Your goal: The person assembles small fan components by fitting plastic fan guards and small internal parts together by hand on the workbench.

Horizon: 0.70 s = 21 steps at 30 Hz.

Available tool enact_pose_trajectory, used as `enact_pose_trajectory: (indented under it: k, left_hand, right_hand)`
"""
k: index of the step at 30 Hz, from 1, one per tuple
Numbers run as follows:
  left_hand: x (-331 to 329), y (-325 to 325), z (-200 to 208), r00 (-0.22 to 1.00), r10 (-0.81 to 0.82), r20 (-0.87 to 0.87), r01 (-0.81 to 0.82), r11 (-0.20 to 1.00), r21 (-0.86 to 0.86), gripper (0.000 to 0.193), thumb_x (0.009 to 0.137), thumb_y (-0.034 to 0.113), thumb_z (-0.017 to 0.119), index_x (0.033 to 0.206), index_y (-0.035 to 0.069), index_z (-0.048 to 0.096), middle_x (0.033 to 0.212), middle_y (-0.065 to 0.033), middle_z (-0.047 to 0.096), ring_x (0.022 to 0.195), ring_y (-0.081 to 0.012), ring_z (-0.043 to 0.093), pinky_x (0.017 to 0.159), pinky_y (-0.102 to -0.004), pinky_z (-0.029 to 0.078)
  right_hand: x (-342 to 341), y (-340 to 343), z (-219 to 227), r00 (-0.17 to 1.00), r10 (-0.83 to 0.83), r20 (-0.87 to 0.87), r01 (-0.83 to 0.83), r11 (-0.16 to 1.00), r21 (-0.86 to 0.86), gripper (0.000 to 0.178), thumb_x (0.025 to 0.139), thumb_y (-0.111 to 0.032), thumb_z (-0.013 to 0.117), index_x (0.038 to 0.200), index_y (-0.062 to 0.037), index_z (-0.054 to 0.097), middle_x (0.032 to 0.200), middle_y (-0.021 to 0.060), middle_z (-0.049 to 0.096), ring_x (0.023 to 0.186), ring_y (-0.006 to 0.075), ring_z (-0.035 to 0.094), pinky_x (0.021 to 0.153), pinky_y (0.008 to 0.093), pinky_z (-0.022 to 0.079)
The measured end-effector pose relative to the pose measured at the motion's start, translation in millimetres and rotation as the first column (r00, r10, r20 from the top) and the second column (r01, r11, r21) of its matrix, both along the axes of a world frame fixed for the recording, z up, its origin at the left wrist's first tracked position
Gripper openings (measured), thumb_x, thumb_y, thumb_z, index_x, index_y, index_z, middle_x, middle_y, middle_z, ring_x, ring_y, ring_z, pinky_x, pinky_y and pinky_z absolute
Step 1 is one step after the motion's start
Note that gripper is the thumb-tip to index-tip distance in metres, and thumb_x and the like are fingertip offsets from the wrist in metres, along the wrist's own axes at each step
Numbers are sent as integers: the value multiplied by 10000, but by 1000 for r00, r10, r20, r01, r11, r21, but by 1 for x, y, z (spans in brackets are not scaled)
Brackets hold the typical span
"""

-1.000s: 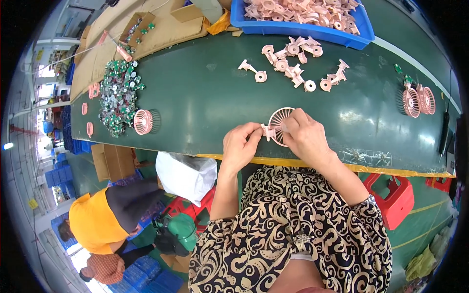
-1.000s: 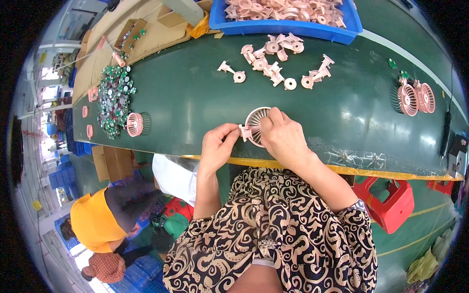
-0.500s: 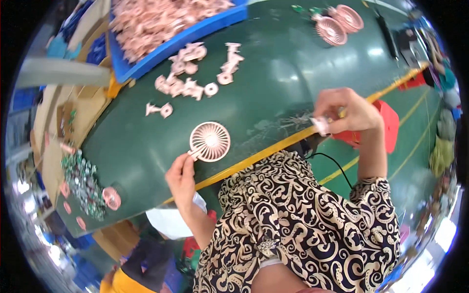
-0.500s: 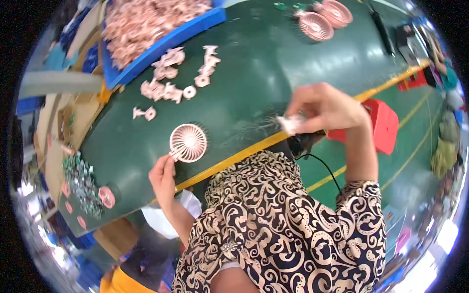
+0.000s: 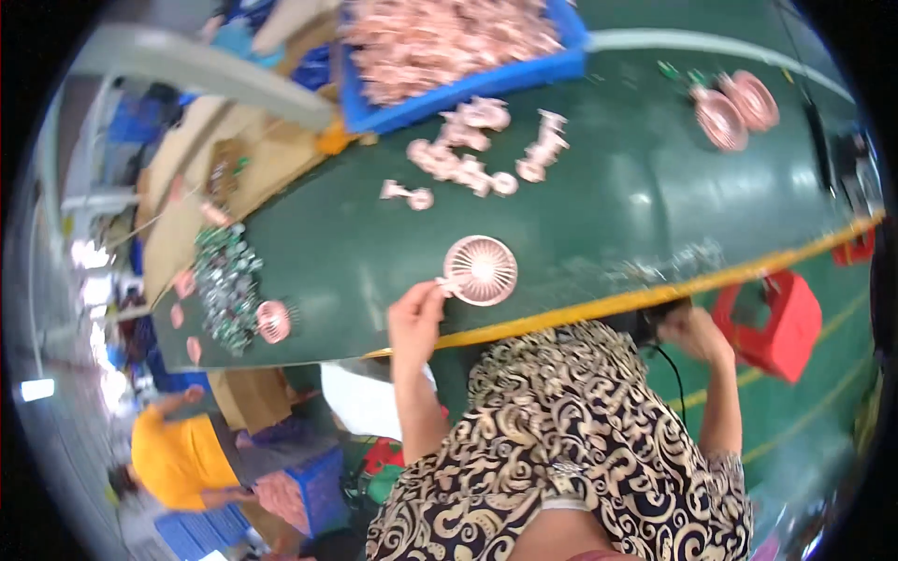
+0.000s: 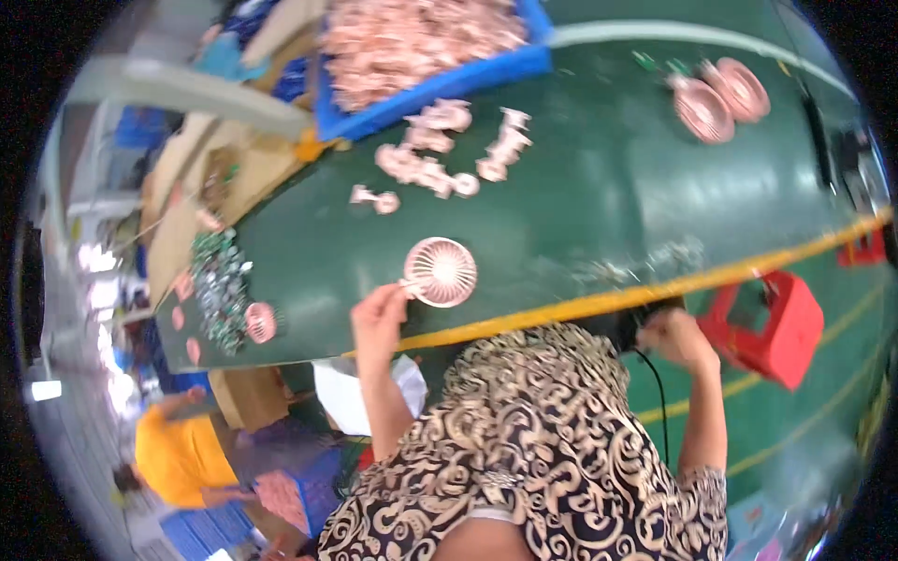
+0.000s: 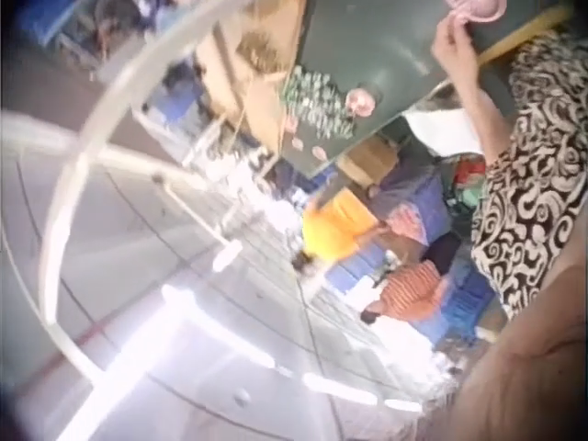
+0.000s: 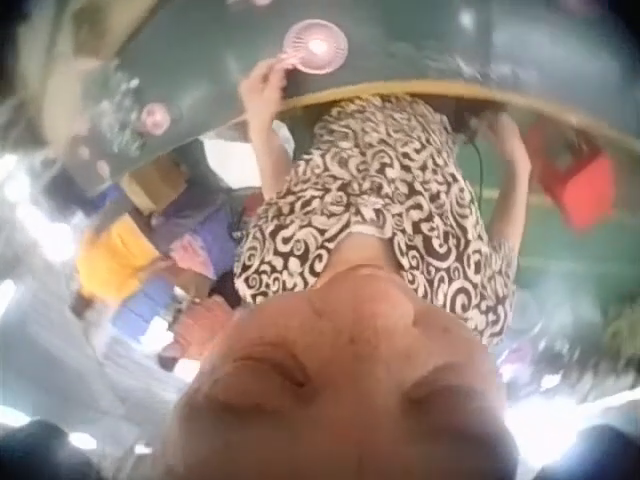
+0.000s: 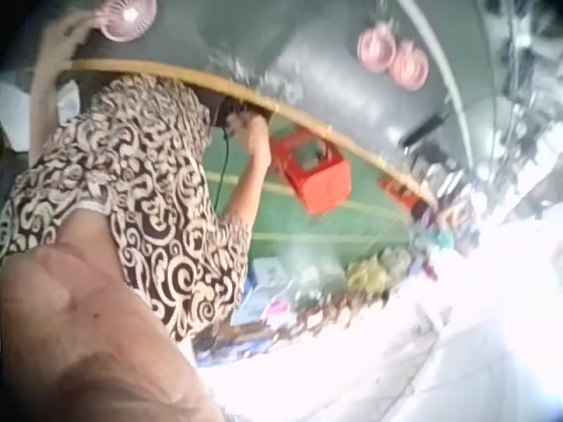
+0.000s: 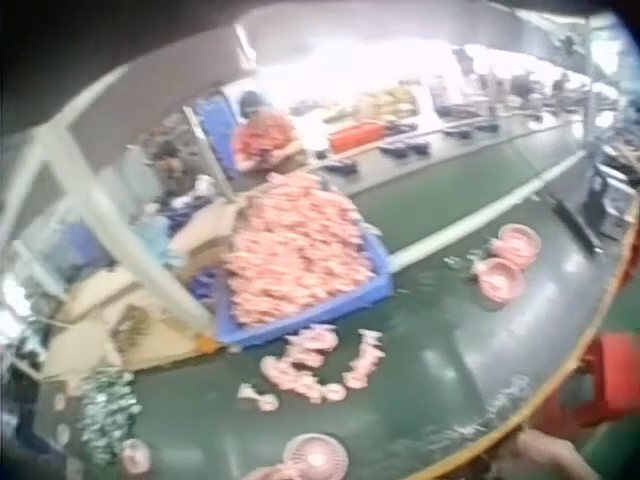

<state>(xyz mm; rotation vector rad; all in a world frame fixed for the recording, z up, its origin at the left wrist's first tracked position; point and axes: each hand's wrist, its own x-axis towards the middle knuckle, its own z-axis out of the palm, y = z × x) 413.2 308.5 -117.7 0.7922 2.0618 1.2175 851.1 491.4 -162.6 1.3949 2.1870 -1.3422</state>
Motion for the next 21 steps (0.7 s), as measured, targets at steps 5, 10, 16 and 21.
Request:
enact_pose_trajectory:
  k: [5, 10, 16, 21]
  left_hand:
    - [0, -15, -20, 995, 100, -26, -98, 993, 73, 164, 980, 130, 677, 1053, 4, 753, 668, 31, 603, 603, -39, 518, 559, -230, 421]
    - [6, -13, -12, 995, 90, -50, -85, 992, 94, 162, 996, 117, 659, 1054, -7, 745, 694, 45, 603, 625, -31, 514, 568, -222, 417]
    - [8, -12, -21, 985, 91, -145, -76, 991, 106, 117, 950, 143, 686, 1010, 66, 750, 777, -100, 695, 693, -234, 668, 651, -337, 499]
    - [4, -9, -18, 980, 86, -181, -66, 992, 112, 116, 947, 160, 687, 999, 78, 751, 779, -99, 703, 707, -268, 684, 649, -365, 508]
  right_hand:
    - [-105, 23, 101, 837, 252, -485, -402, 886, -233, 156, 870, -138, 787, 921, 1, 738, 839, 127, 719, 739, 225, 683, 681, 335, 546]
    - [-212, 40, 88, 793, 212, -571, -67, 962, 265, 134, 870, -59, 760, 968, 24, 720, 855, 107, 681, 709, 179, 648, 643, 309, 513]
    - [-302, 49, 47, 781, 352, -516, 133, 714, 687, 263, 860, -70, 770, 1107, -14, 699, 1071, 161, 658, 760, 321, 697, 698, 409, 560]
    - [-311, 59, 21, 760, 390, -520, 145, 678, 721, 246, 848, -34, 772, 1083, -16, 700, 1068, 154, 663, 749, 301, 700, 644, 377, 575]
